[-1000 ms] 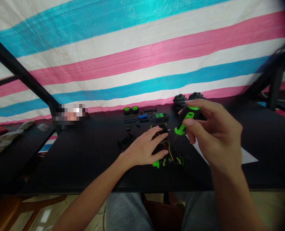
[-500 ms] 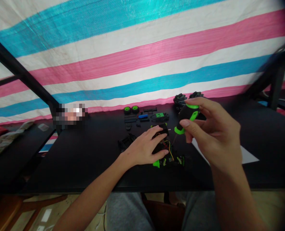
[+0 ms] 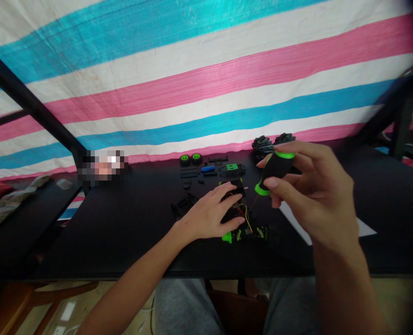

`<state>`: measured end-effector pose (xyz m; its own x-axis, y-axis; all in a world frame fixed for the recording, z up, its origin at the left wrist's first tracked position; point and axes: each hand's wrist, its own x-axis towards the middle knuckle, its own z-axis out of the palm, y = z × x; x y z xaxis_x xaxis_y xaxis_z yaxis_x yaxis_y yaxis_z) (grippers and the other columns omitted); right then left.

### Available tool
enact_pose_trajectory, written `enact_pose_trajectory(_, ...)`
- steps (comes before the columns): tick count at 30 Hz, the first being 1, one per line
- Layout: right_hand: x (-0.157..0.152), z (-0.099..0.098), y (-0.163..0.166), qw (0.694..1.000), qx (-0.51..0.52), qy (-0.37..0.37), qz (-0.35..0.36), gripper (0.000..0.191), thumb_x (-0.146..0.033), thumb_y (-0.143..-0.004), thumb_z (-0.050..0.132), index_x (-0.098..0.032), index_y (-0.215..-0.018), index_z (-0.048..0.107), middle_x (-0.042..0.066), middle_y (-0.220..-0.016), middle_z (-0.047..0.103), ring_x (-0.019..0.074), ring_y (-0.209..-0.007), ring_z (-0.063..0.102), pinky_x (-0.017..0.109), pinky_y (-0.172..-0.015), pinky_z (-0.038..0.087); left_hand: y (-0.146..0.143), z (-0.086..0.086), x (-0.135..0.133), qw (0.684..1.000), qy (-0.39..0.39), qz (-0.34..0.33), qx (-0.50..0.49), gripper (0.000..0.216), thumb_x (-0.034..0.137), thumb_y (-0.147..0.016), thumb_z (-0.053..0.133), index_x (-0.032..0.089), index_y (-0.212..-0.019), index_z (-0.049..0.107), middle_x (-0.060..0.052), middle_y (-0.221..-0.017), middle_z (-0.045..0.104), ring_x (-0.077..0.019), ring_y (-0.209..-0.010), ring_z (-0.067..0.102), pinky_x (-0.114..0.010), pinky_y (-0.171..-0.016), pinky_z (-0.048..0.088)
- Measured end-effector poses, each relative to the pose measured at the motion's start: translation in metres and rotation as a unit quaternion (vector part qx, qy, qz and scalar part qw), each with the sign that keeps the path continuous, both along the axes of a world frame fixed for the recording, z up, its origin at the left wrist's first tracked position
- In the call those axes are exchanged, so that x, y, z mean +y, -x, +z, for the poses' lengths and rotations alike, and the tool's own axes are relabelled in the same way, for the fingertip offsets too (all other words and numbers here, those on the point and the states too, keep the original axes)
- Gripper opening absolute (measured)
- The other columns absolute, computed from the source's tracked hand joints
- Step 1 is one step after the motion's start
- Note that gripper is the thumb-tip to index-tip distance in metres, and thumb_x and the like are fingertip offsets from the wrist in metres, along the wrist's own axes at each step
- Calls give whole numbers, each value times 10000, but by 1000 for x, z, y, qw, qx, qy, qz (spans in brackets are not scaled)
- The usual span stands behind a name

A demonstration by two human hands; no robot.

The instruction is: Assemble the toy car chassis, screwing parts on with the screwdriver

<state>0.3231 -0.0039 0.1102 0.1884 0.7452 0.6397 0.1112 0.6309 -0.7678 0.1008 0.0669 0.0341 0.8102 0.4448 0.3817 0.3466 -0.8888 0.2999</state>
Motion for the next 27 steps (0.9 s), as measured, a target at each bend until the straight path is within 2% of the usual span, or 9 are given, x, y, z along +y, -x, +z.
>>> enact_pose_trajectory(4, 0, 2, 3, 1000, 13, -18, -14, 471, -150, -874, 925, -371, -1278, 825, 21, -1250, 726, 66, -567, 591, 236, -408, 526, 0, 0, 0, 1000, -6, -3, -2, 589, 522, -1128, 633, 133, -1569, 602, -261, -1677, 553, -383, -1643, 501, -603, -1336, 489)
enact_pose_trajectory(10, -1, 0, -3, 1000, -5, -2, 1, 449, -211, -960, 853, -401, -1366, 813, 66, -1324, 740, 90, -564, 594, 272, -405, 497, -1, 0, 0, 1000, -4, 0, -5, 582, 538, -1129, 623, 146, -1559, 610, -255, -1677, 556, -379, -1644, 502, -603, -1336, 489)
enact_pose_trajectory(14, -2, -1, -4, 999, -24, 22, 11, 417, -271, -1036, 775, -387, -1436, 760, 92, -1345, 766, 104, -580, 641, 290, -470, 553, 0, 1, 0, 1000, 3, 3, 1, 584, 544, -1129, 622, 157, -1566, 609, -248, -1680, 557, -382, -1647, 497, -605, -1332, 492)
enact_pose_trajectory(21, 0, 0, 0, 1000, -21, 0, -4, 441, -256, -965, 861, -369, -1383, 777, 51, -1385, 720, 83, -585, 619, 269, -464, 575, 0, 1, -1, 1000, 4, 5, 3, 588, 549, -1130, 613, 161, -1571, 605, -248, -1690, 546, -380, -1651, 492, -600, -1325, 499)
enact_pose_trajectory(27, 0, -1, -1, 999, -40, -2, -4, 447, -224, -989, 826, -392, -1400, 775, 36, -1342, 731, 78, -557, 639, 271, -453, 556, 0, 1, -1, 1000, 11, 5, 6, 595, 545, -1127, 619, 172, -1589, 585, -248, -1691, 544, -384, -1649, 492, -612, -1305, 510)
